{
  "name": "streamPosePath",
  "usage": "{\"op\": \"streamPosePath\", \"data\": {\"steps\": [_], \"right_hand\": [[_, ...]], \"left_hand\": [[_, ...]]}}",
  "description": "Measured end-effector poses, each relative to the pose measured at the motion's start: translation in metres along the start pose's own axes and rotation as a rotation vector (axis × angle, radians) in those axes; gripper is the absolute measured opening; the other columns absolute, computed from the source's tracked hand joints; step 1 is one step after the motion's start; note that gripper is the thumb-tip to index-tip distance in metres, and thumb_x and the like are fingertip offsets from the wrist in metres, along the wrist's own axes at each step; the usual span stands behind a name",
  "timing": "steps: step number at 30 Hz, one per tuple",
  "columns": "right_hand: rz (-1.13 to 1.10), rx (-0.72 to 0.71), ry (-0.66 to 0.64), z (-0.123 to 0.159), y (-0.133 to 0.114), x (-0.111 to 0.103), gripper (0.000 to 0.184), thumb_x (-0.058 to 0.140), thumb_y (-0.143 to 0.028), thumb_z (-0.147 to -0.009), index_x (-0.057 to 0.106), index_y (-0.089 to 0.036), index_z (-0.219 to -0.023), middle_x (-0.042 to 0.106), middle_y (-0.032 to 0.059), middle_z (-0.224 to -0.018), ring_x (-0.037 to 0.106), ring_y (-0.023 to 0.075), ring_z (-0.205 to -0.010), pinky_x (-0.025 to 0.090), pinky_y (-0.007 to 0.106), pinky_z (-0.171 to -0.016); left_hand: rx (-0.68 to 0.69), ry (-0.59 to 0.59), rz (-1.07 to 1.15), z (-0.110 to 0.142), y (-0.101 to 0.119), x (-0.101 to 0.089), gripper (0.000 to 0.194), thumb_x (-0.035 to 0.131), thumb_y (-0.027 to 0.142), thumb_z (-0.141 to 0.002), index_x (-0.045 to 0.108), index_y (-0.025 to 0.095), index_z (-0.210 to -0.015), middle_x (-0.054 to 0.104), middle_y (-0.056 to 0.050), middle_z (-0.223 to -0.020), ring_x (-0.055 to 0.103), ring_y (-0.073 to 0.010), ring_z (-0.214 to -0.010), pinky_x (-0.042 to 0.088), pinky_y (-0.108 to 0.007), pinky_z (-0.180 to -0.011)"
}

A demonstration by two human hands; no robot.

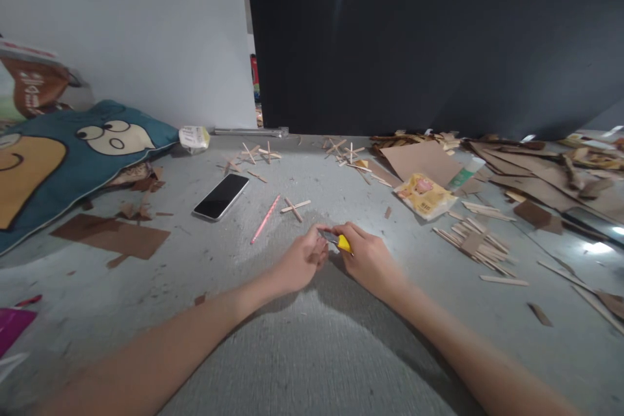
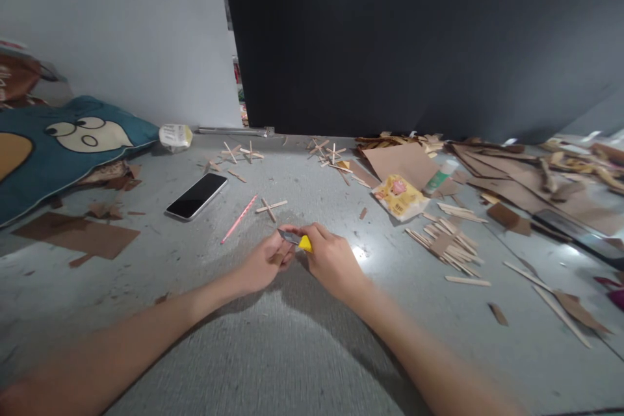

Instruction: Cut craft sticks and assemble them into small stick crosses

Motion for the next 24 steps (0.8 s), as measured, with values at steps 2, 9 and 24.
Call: {"op": "streamPosePath", "data": {"steps": [2,9,24], "right_hand": [[0.007,-0.004,-0.003,0.0,0.0,-0.001,0.037,0.05,-0.003,-0.084,0.065,-0.021,-0.112,0.075,0.0077,-0.106,0.071,0.0195,-0.079,0.047,0.027,-0.066],[0.001,-0.043,0.045,0.005,-0.012,-0.005,0.04,0.048,0.0,-0.078,0.062,-0.022,-0.108,0.075,0.0069,-0.102,0.071,0.0203,-0.08,0.049,0.028,-0.068],[-0.216,0.187,0.074,0.004,0.002,-0.014,0.026,0.035,-0.033,-0.105,0.052,-0.019,-0.12,0.071,0.0095,-0.087,0.07,0.0234,-0.072,0.047,0.03,-0.063]], "left_hand": [[-0.005,0.015,0.0,0.0,-0.004,-0.001,0.035,0.051,0.053,-0.101,0.054,0.021,-0.115,0.044,0.005,-0.071,0.039,-0.0127,-0.061,0.034,-0.024,-0.059],[-0.034,0.143,0.019,-0.003,0.004,-0.01,0.029,0.053,0.044,-0.099,0.054,0.022,-0.118,0.042,0.006,-0.066,0.039,-0.013,-0.056,0.033,-0.023,-0.053],[0.071,0.377,-0.238,-0.003,0.023,-0.032,0.028,0.041,0.041,-0.105,0.058,0.019,-0.105,0.054,0.003,-0.067,0.049,-0.0137,-0.058,0.037,-0.026,-0.06]]}}
Point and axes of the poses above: each hand's wrist, its own z-axis away from the middle knuckle, its own x-axis out of the palm, y = z × x, the point moved 7 cm from there along -z, towards the middle knuckle
